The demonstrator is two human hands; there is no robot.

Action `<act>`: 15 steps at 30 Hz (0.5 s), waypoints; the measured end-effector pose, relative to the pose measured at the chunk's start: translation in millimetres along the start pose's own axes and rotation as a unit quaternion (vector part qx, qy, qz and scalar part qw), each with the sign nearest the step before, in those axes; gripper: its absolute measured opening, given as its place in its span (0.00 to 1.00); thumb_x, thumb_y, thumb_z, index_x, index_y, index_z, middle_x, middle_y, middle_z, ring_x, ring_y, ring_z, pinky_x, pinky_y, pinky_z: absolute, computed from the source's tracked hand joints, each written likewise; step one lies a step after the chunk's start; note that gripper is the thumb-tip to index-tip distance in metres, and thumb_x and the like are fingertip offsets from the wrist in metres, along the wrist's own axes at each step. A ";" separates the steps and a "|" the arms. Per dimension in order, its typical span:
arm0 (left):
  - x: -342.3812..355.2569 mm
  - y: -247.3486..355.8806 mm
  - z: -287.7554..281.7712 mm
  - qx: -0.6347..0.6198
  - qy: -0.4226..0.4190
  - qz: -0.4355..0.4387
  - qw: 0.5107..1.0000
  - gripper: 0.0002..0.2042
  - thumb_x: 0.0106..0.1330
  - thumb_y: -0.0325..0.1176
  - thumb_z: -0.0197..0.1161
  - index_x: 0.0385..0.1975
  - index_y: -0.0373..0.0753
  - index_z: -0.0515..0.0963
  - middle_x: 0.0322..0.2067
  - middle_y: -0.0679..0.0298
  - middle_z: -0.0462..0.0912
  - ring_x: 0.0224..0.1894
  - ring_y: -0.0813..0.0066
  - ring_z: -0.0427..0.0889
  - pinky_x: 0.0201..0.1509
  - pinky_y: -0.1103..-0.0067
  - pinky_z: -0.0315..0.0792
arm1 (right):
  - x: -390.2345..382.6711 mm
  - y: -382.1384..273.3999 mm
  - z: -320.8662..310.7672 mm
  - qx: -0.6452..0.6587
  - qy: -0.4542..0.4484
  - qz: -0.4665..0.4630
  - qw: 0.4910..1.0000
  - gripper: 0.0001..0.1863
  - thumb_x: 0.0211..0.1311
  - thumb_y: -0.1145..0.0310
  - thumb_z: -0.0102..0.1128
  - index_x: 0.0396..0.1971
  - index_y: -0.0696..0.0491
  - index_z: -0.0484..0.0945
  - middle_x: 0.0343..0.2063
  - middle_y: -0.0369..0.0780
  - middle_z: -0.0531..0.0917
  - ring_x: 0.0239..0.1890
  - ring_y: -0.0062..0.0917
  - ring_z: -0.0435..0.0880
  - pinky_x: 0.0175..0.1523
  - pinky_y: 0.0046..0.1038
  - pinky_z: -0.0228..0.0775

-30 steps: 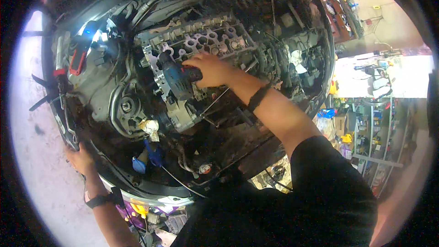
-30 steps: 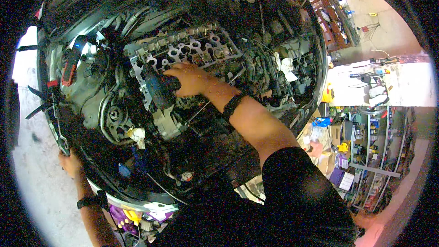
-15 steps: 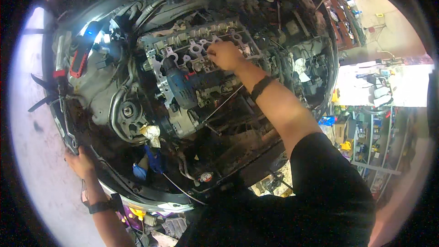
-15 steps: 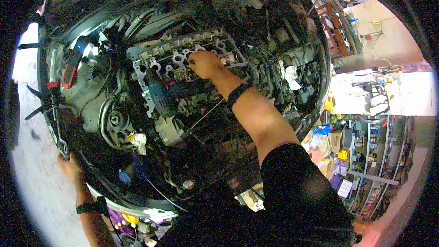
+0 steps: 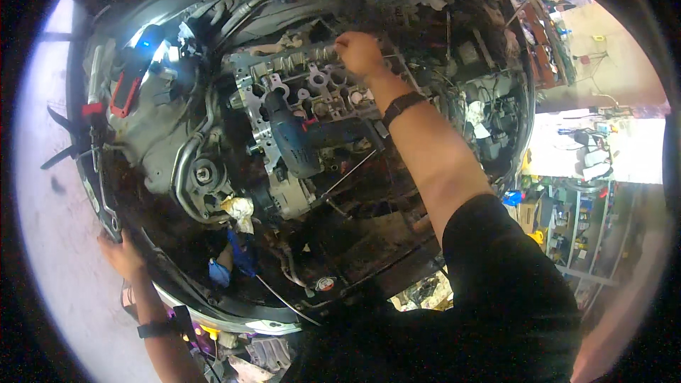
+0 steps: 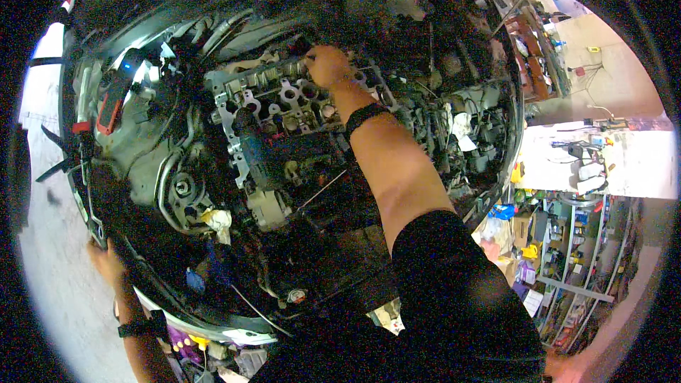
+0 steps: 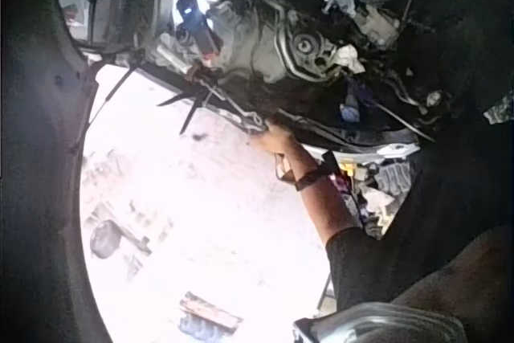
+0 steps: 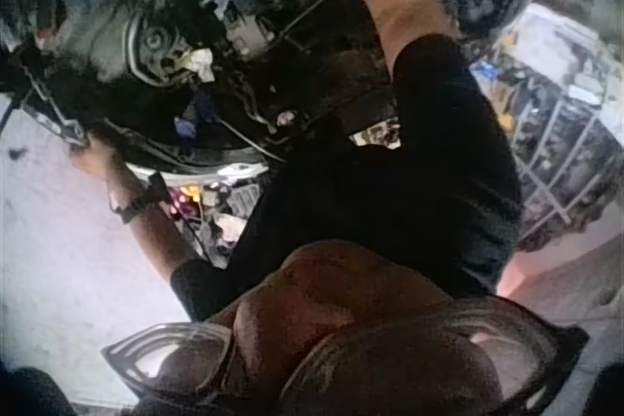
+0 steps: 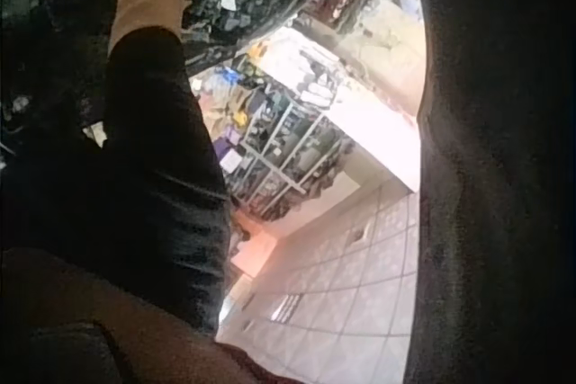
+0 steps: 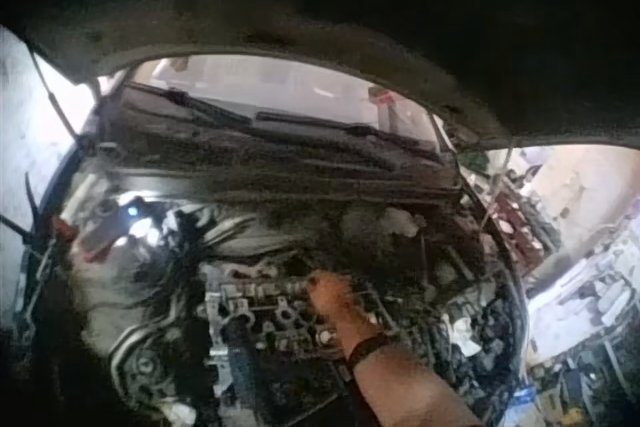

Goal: The recorder is using a power drill and hands to work on a car engine under the hood.

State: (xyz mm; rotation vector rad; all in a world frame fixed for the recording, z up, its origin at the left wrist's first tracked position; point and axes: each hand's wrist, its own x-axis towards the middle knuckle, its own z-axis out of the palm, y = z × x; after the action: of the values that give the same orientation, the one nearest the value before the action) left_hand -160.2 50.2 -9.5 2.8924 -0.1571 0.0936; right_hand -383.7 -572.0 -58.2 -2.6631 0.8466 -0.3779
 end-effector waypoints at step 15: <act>-3.7 11.7 -4.3 -0.010 0.026 -0.009 1.000 0.28 0.58 0.38 0.63 0.57 0.32 0.66 0.54 0.45 0.71 0.59 0.48 0.67 0.62 0.65 0.60 | 15.8 -28.5 -12.1 -0.165 -0.111 0.095 0.975 0.19 0.51 0.52 0.62 0.31 0.54 0.83 0.35 0.47 0.83 0.40 0.42 0.81 0.45 0.41 0.73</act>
State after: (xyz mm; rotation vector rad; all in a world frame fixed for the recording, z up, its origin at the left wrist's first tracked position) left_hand -165.4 40.3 -2.9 2.8679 -0.1231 0.1628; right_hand -360.9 -562.0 -33.9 -2.8117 1.1640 0.1188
